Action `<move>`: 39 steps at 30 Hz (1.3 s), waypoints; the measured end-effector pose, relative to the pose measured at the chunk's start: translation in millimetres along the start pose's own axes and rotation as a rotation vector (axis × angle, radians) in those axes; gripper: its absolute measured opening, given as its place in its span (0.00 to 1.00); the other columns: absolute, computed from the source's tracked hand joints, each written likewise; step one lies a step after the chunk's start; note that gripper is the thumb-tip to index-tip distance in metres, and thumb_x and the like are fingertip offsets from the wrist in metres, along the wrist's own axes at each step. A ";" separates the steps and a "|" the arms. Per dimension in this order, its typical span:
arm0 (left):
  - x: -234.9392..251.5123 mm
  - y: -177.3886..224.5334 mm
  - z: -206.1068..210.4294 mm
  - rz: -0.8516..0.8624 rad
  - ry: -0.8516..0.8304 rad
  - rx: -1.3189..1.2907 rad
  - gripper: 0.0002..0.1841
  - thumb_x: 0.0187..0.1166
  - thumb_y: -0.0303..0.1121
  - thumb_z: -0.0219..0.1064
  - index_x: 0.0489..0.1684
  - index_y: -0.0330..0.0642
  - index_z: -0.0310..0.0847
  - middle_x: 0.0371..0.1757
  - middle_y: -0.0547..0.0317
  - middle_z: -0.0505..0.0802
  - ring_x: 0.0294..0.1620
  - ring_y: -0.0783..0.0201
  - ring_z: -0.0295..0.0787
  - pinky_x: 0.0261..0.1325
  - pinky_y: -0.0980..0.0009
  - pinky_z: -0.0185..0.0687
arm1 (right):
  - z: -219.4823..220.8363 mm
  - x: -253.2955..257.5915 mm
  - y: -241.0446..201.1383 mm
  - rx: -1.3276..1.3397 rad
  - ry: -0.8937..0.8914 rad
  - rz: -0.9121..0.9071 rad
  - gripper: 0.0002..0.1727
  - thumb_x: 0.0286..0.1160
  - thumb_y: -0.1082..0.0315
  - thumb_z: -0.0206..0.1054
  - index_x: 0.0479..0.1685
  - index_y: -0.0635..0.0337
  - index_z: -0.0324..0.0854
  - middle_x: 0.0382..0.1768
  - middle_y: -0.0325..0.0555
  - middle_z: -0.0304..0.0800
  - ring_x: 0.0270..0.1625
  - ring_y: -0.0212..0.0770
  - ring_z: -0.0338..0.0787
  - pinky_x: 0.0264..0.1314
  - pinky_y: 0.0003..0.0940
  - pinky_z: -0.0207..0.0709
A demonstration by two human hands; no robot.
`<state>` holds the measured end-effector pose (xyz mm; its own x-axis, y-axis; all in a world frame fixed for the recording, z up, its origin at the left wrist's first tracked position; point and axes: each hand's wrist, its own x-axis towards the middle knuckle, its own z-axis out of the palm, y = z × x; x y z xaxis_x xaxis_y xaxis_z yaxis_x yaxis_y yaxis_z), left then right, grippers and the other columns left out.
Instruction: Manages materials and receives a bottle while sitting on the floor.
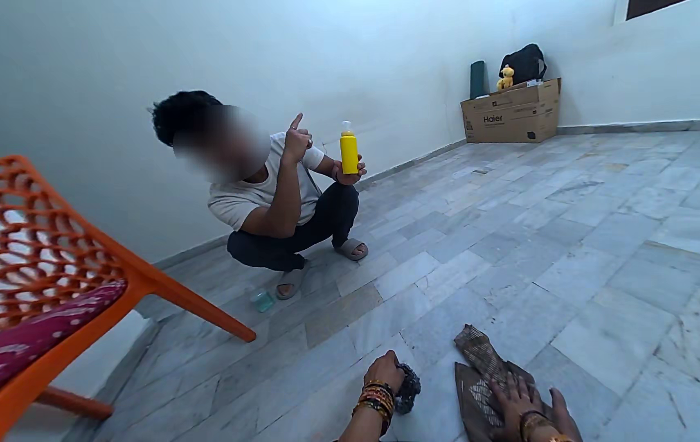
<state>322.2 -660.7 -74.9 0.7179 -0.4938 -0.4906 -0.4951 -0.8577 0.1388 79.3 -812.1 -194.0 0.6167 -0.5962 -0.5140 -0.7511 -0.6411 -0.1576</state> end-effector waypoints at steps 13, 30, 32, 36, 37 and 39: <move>1.9 3.6 -0.6 0.020 -0.020 -0.006 0.21 0.83 0.39 0.59 0.71 0.43 0.80 0.71 0.44 0.89 0.76 0.46 0.84 0.75 0.42 0.77 | 0.6 4.4 -2.2 -0.006 -0.015 0.008 0.64 0.57 0.25 0.73 0.98 0.37 0.45 0.96 0.64 0.34 0.95 0.74 0.36 0.85 0.85 0.29; -5.7 -1.8 -60.7 0.154 0.180 -0.336 0.17 0.86 0.34 0.64 0.67 0.36 0.82 0.63 0.39 0.91 0.68 0.42 0.86 0.74 0.42 0.75 | 11.8 23.2 -41.6 0.138 0.073 -0.270 0.55 0.70 0.25 0.62 0.98 0.34 0.45 0.98 0.55 0.30 0.97 0.68 0.27 0.89 0.78 0.18; -5.7 -3.6 -65.7 0.162 0.250 -0.397 0.14 0.84 0.33 0.67 0.62 0.36 0.84 0.60 0.41 0.92 0.65 0.45 0.88 0.72 0.43 0.76 | 22.7 21.9 -72.5 0.103 0.032 -0.436 0.52 0.74 0.26 0.58 0.98 0.34 0.45 0.98 0.53 0.29 0.97 0.69 0.26 0.88 0.81 0.18; 0.0 -8.0 -62.7 0.214 0.295 -0.469 0.12 0.83 0.31 0.68 0.58 0.35 0.85 0.57 0.43 0.93 0.62 0.48 0.90 0.68 0.46 0.81 | 34.1 31.5 -125.5 0.126 0.059 -0.731 0.45 0.79 0.35 0.62 0.96 0.40 0.55 0.98 0.52 0.40 0.97 0.66 0.34 0.90 0.79 0.22; 2.0 -9.7 -60.8 0.229 0.301 -0.478 0.12 0.82 0.30 0.68 0.57 0.35 0.85 0.56 0.43 0.93 0.61 0.48 0.91 0.67 0.46 0.82 | 35.7 38.8 -136.3 0.137 0.080 -0.790 0.43 0.79 0.37 0.63 0.94 0.41 0.59 0.97 0.51 0.44 0.97 0.65 0.37 0.90 0.78 0.23; 6.9 -13.2 -58.4 0.263 0.338 -0.491 0.11 0.81 0.29 0.68 0.55 0.34 0.86 0.55 0.43 0.93 0.58 0.49 0.91 0.64 0.46 0.84 | 28.5 58.2 -154.8 0.136 0.073 -0.857 0.40 0.82 0.40 0.62 0.94 0.41 0.61 0.96 0.50 0.49 0.97 0.63 0.39 0.91 0.76 0.23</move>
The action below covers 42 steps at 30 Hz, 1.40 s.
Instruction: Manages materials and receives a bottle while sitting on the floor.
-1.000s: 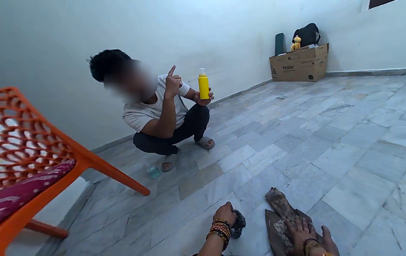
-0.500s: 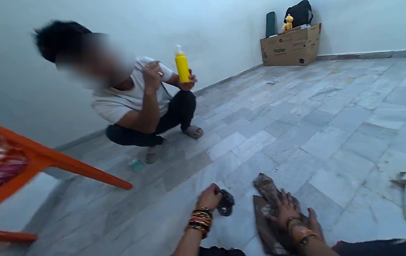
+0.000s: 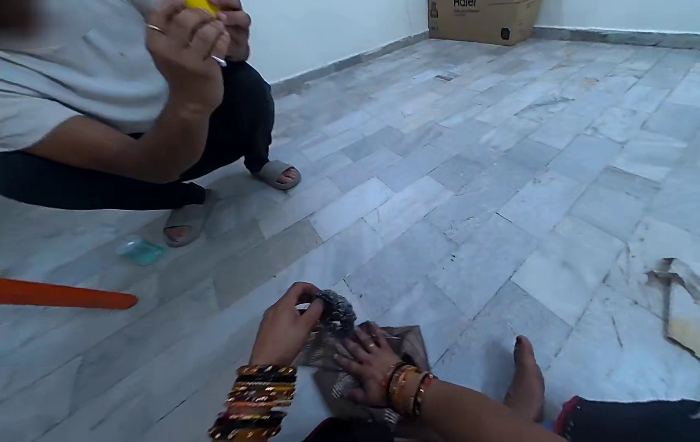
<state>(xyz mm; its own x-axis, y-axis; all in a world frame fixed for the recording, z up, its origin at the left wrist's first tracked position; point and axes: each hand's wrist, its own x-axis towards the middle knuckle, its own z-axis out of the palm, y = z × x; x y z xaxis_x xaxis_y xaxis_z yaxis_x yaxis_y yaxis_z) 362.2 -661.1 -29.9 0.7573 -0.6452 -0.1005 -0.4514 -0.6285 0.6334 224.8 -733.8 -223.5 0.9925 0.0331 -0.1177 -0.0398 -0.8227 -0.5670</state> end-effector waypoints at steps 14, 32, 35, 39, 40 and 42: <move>6.9 -5.0 8.2 -0.018 0.004 -0.088 0.12 0.73 0.35 0.66 0.50 0.41 0.86 0.50 0.57 0.94 0.49 0.65 0.93 0.51 0.63 0.89 | -150.4 47.3 225.6 -0.137 0.274 0.698 0.42 0.86 0.36 0.53 0.96 0.46 0.54 0.95 0.50 0.54 0.97 0.58 0.46 0.93 0.73 0.27; 4.8 -0.2 11.3 -0.113 -0.152 0.054 0.18 0.83 0.36 0.63 0.67 0.39 0.83 0.61 0.43 0.93 0.66 0.46 0.89 0.71 0.44 0.79 | -59.4 -104.0 74.0 -0.004 0.076 0.872 0.63 0.75 0.29 0.63 0.97 0.65 0.38 0.95 0.72 0.30 0.96 0.74 0.31 0.91 0.77 0.24; -1.7 -12.5 18.5 -0.167 -0.193 0.125 0.19 0.84 0.36 0.63 0.69 0.41 0.82 0.65 0.43 0.91 0.69 0.44 0.87 0.72 0.42 0.78 | -34.7 -119.9 40.4 -0.036 0.020 0.638 0.48 0.86 0.40 0.58 0.97 0.60 0.45 0.95 0.67 0.37 0.97 0.70 0.37 0.93 0.74 0.30; -13.4 -16.5 24.2 -0.184 -0.212 0.185 0.19 0.84 0.37 0.62 0.69 0.41 0.82 0.67 0.43 0.90 0.72 0.45 0.86 0.74 0.42 0.77 | -33.7 -142.2 30.3 -0.088 -0.061 0.452 0.35 0.82 0.67 0.63 0.91 0.57 0.62 0.91 0.61 0.58 0.92 0.66 0.60 0.86 0.68 0.60; -17.8 -16.5 25.3 -0.182 -0.216 0.191 0.19 0.84 0.37 0.62 0.69 0.41 0.82 0.67 0.43 0.90 0.72 0.45 0.86 0.74 0.42 0.77 | -34.8 -145.4 32.3 -0.074 -0.063 0.440 0.35 0.78 0.71 0.65 0.89 0.55 0.66 0.89 0.60 0.65 0.89 0.64 0.67 0.84 0.67 0.65; -25.6 -16.3 26.9 -0.175 -0.229 0.207 0.19 0.84 0.37 0.62 0.69 0.42 0.82 0.67 0.43 0.90 0.72 0.45 0.86 0.74 0.43 0.78 | -47.8 -150.8 29.9 0.013 -0.017 0.493 0.35 0.76 0.74 0.65 0.88 0.51 0.70 0.86 0.56 0.70 0.85 0.61 0.73 0.83 0.64 0.68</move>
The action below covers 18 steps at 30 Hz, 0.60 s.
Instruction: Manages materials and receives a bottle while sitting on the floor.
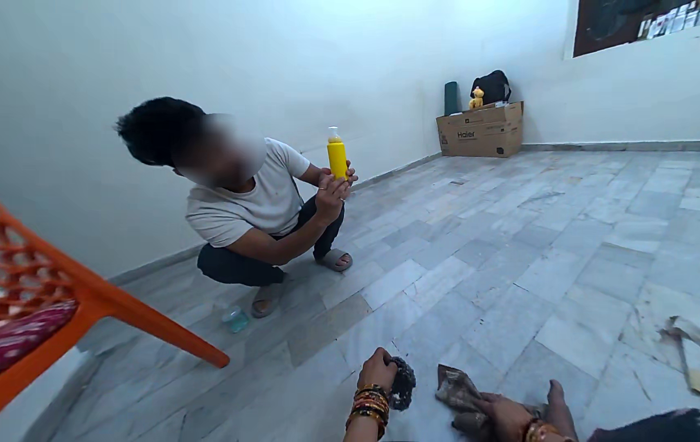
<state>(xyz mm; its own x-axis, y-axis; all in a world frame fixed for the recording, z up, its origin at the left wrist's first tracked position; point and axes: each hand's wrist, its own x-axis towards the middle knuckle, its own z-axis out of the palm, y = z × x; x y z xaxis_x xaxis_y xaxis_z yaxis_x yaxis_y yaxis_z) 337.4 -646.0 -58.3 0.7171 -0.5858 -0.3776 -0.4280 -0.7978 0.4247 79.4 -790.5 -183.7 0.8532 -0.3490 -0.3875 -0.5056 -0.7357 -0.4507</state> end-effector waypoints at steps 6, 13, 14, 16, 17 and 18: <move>-12.7 -2.9 4.7 0.041 -0.010 0.081 0.20 0.83 0.36 0.62 0.70 0.39 0.81 0.71 0.42 0.87 0.75 0.46 0.83 0.76 0.44 0.76 | -100.6 -44.6 7.7 0.252 0.483 0.120 0.33 0.79 0.80 0.55 0.87 0.54 0.70 0.84 0.57 0.73 0.85 0.56 0.75 0.88 0.53 0.65; -14.5 1.0 8.2 0.051 0.047 0.103 0.19 0.82 0.36 0.63 0.69 0.41 0.83 0.76 0.43 0.83 0.78 0.46 0.80 0.77 0.46 0.76 | -191.1 -142.2 103.1 0.205 0.801 0.261 0.30 0.77 0.81 0.59 0.82 0.57 0.75 0.79 0.59 0.79 0.81 0.60 0.79 0.84 0.60 0.68; -15.1 2.2 8.6 0.054 0.052 0.109 0.19 0.82 0.36 0.63 0.70 0.41 0.83 0.76 0.43 0.83 0.78 0.45 0.80 0.77 0.46 0.76 | -188.4 -152.7 124.3 0.242 0.838 0.326 0.30 0.78 0.80 0.59 0.83 0.59 0.75 0.78 0.62 0.79 0.80 0.63 0.79 0.83 0.63 0.67; -16.0 2.9 9.7 0.056 0.057 0.122 0.19 0.82 0.36 0.63 0.69 0.42 0.83 0.76 0.43 0.82 0.78 0.46 0.80 0.77 0.47 0.77 | -171.6 -166.0 161.1 0.375 0.893 0.489 0.28 0.80 0.78 0.60 0.81 0.60 0.76 0.74 0.68 0.81 0.78 0.69 0.79 0.81 0.69 0.66; -15.3 3.0 11.0 0.053 0.057 0.130 0.19 0.82 0.36 0.63 0.69 0.42 0.83 0.76 0.43 0.82 0.78 0.46 0.80 0.77 0.47 0.77 | -163.6 -169.5 172.9 0.453 0.920 0.567 0.26 0.80 0.77 0.60 0.79 0.61 0.78 0.72 0.71 0.82 0.76 0.71 0.80 0.79 0.70 0.66; -14.0 3.6 11.9 0.051 0.056 0.134 0.19 0.83 0.36 0.63 0.69 0.42 0.83 0.76 0.43 0.82 0.78 0.46 0.80 0.77 0.47 0.77 | -159.6 -171.1 180.0 0.513 0.961 0.615 0.25 0.79 0.77 0.61 0.76 0.62 0.80 0.69 0.72 0.84 0.74 0.71 0.81 0.77 0.72 0.67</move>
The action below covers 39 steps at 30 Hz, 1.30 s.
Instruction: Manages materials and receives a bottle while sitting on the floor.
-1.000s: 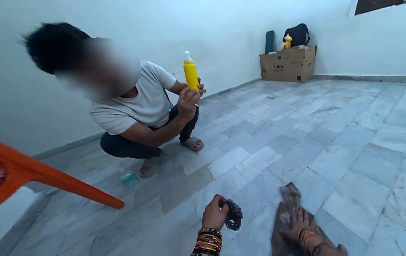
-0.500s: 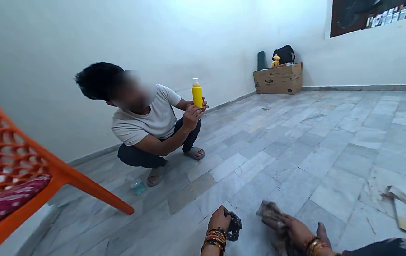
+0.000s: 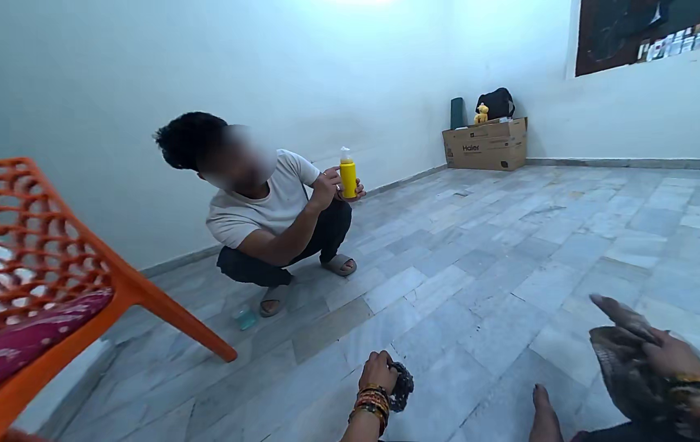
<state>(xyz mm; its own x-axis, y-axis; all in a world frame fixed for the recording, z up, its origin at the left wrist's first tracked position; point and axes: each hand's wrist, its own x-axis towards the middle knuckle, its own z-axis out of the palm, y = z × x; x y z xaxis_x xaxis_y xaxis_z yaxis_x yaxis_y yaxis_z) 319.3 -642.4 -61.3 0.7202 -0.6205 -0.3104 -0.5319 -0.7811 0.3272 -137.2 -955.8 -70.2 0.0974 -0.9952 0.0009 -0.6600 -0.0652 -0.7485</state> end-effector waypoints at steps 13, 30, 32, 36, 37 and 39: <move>7.6 1.2 8.3 -0.028 -0.019 0.042 0.19 0.83 0.35 0.62 0.69 0.43 0.83 0.76 0.44 0.82 0.77 0.46 0.80 0.76 0.48 0.78 | 27.8 -31.7 -45.7 -0.206 -0.258 -0.438 0.28 0.75 0.84 0.59 0.76 0.62 0.81 0.77 0.61 0.81 0.79 0.61 0.81 0.82 0.60 0.70; 18.2 -0.6 10.7 -0.034 -0.059 0.055 0.20 0.82 0.36 0.63 0.70 0.41 0.82 0.77 0.42 0.82 0.79 0.44 0.79 0.78 0.46 0.76 | -37.8 -54.5 -174.0 0.009 0.496 -0.998 0.13 0.65 0.77 0.59 0.42 0.76 0.87 0.52 0.72 0.90 0.55 0.74 0.90 0.54 0.71 0.79; 17.4 -1.2 9.8 -0.033 -0.051 0.044 0.19 0.82 0.36 0.62 0.69 0.41 0.83 0.76 0.42 0.83 0.78 0.45 0.79 0.78 0.46 0.76 | -15.8 -37.3 -160.0 -0.111 0.398 -1.015 0.08 0.61 0.80 0.66 0.37 0.70 0.89 0.44 0.66 0.92 0.49 0.69 0.92 0.47 0.68 0.83; 21.7 -2.9 8.4 -0.021 -0.052 0.043 0.19 0.83 0.37 0.62 0.69 0.40 0.83 0.75 0.42 0.84 0.79 0.45 0.79 0.79 0.46 0.75 | -36.8 -56.8 -187.1 -0.063 0.507 -1.063 0.11 0.63 0.74 0.60 0.33 0.72 0.86 0.38 0.65 0.91 0.41 0.69 0.92 0.37 0.67 0.81; 21.2 -3.3 10.6 -0.028 -0.063 0.047 0.20 0.83 0.37 0.62 0.70 0.40 0.82 0.75 0.42 0.83 0.79 0.45 0.79 0.79 0.46 0.74 | -50.0 -65.9 -198.9 -0.031 0.541 -1.064 0.14 0.67 0.72 0.57 0.35 0.74 0.86 0.42 0.67 0.91 0.44 0.70 0.91 0.41 0.67 0.81; 20.7 -2.7 10.8 -0.032 -0.064 0.051 0.20 0.83 0.37 0.62 0.70 0.41 0.82 0.75 0.43 0.84 0.79 0.46 0.79 0.79 0.47 0.75 | -54.5 -64.9 -208.4 -0.034 0.564 -1.101 0.13 0.67 0.73 0.57 0.34 0.73 0.86 0.43 0.68 0.91 0.45 0.70 0.91 0.42 0.66 0.81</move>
<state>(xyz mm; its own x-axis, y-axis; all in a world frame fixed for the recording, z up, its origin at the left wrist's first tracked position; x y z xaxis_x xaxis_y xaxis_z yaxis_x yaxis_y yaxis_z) 330.8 -653.9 -78.2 0.7079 -0.5974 -0.3768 -0.5325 -0.8019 0.2709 -46.6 -881.6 121.9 0.2839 -0.3007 0.9105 -0.4492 -0.8806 -0.1508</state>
